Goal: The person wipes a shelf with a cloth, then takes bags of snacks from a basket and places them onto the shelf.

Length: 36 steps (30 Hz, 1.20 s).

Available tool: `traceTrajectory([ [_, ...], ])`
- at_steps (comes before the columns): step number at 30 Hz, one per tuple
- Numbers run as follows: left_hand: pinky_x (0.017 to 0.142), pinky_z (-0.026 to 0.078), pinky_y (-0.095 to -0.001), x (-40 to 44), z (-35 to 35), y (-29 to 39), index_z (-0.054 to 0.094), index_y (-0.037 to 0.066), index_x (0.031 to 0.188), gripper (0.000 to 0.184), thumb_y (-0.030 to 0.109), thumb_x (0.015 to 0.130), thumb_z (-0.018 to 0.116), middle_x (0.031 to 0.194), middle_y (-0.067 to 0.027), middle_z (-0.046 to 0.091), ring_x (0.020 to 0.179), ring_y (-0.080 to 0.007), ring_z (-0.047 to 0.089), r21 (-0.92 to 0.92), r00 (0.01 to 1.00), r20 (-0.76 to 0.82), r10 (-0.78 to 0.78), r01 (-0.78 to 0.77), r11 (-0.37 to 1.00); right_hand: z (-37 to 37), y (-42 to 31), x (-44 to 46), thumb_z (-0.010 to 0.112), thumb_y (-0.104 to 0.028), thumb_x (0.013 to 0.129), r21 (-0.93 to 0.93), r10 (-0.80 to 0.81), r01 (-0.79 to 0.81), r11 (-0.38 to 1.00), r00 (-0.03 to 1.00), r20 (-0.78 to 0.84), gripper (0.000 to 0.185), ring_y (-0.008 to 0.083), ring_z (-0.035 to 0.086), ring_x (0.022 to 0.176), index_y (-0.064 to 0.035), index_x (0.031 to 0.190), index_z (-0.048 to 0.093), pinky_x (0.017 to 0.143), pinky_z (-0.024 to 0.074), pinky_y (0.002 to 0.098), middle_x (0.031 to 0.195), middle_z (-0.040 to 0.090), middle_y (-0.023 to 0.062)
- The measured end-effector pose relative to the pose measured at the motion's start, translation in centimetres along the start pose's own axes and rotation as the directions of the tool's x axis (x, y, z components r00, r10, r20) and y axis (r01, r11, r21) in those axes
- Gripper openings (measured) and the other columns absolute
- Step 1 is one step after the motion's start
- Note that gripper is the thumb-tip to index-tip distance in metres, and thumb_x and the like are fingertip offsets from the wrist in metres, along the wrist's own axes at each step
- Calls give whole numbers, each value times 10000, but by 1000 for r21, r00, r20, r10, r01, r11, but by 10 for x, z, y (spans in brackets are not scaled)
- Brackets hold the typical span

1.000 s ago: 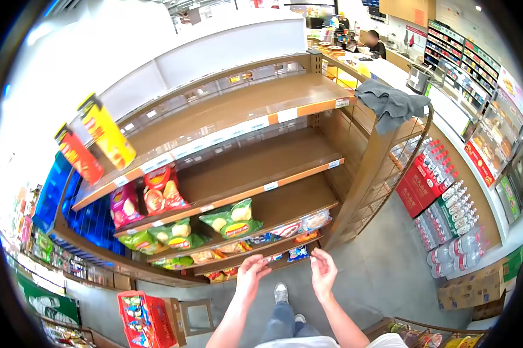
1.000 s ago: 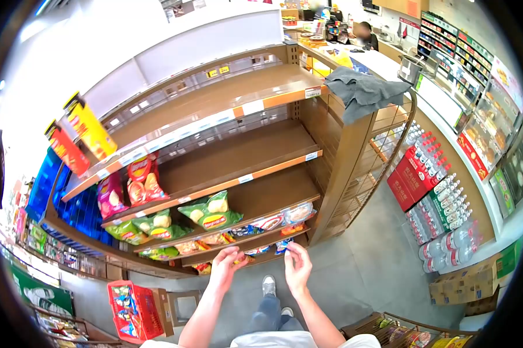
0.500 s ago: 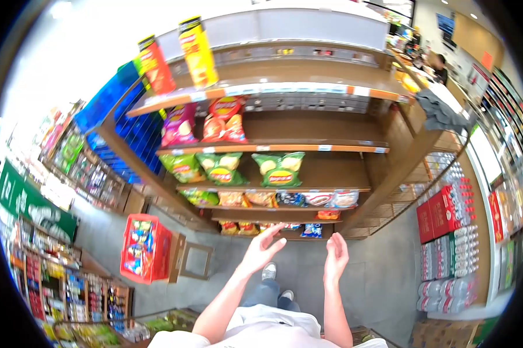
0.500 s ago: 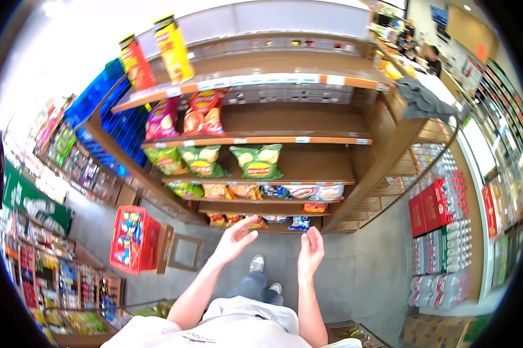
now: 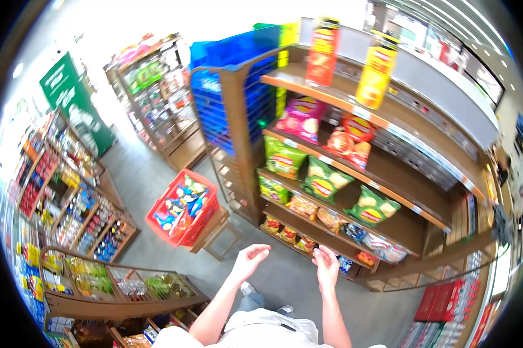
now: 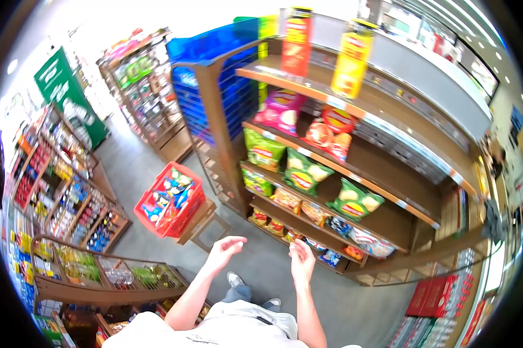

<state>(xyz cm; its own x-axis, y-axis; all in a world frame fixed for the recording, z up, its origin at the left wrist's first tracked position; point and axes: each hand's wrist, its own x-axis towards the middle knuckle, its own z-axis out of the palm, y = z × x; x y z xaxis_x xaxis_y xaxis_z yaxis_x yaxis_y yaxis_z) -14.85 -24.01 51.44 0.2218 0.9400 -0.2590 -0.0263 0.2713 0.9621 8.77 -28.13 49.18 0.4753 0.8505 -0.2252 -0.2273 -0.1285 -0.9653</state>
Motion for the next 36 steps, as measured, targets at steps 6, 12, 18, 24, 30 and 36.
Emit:
traceTrajectory([
  [6, 901, 520, -361, -1, -87, -21, 635, -4, 1129, 303, 226, 932, 611, 1126, -95, 652, 1088, -183, 599, -224, 961, -270, -60, -2, 975, 111, -5, 5, 663, -97, 891, -123, -21, 59, 991, 956, 292, 299, 129, 634, 914, 5, 1166, 602, 830, 513, 261, 997, 686, 90],
  [12, 788, 546, -305, -2, -147, -37, 652, 20, 1104, 276, 218, 912, 651, 1055, -65, 667, 973, -140, 622, -320, 895, -443, -45, -111, 941, 206, -3, -2, 651, -78, 897, -221, 53, 77, 972, 846, 531, 274, 155, 645, 991, 15, 1149, 601, 891, 507, 276, 1034, 691, 114],
  [18, 800, 530, -305, -14, -212, -40, 645, 19, 1094, 276, 231, 918, 635, 1040, -58, 646, 967, -127, 601, -259, 709, -700, -82, -145, 955, 283, -3, 0, 661, -59, 887, -209, 8, 174, 962, 752, 659, 231, 134, 659, 911, 12, 1106, 636, 831, 529, 256, 973, 697, 88],
  [24, 796, 518, -302, -19, -241, -70, 627, 33, 1104, 297, 245, 899, 658, 1042, -51, 648, 961, -132, 605, -283, 550, -807, -215, -41, 958, 338, 35, 25, 673, -67, 881, -242, 89, 154, 958, 643, 761, 256, 129, 648, 914, 11, 1121, 629, 838, 522, 257, 995, 688, 96],
  [30, 790, 522, -314, -10, -261, -82, 612, 22, 1131, 352, 277, 894, 663, 1075, -78, 637, 986, -145, 603, -317, 499, -813, -301, 54, 947, 398, 64, 52, 644, -23, 889, -162, 103, 64, 985, 538, 837, 180, 133, 655, 885, 29, 1062, 642, 828, 521, 254, 961, 690, 89],
  [36, 899, 500, -341, -34, -299, -68, 605, -35, 1124, 379, 239, 872, 681, 1070, -183, 673, 1013, -237, 649, -201, 186, -953, -241, 210, 957, 481, 76, 109, 658, -53, 891, -172, 120, 65, 983, 483, 867, 178, 108, 636, 867, 17, 1055, 642, 788, 514, 250, 942, 676, 60],
])
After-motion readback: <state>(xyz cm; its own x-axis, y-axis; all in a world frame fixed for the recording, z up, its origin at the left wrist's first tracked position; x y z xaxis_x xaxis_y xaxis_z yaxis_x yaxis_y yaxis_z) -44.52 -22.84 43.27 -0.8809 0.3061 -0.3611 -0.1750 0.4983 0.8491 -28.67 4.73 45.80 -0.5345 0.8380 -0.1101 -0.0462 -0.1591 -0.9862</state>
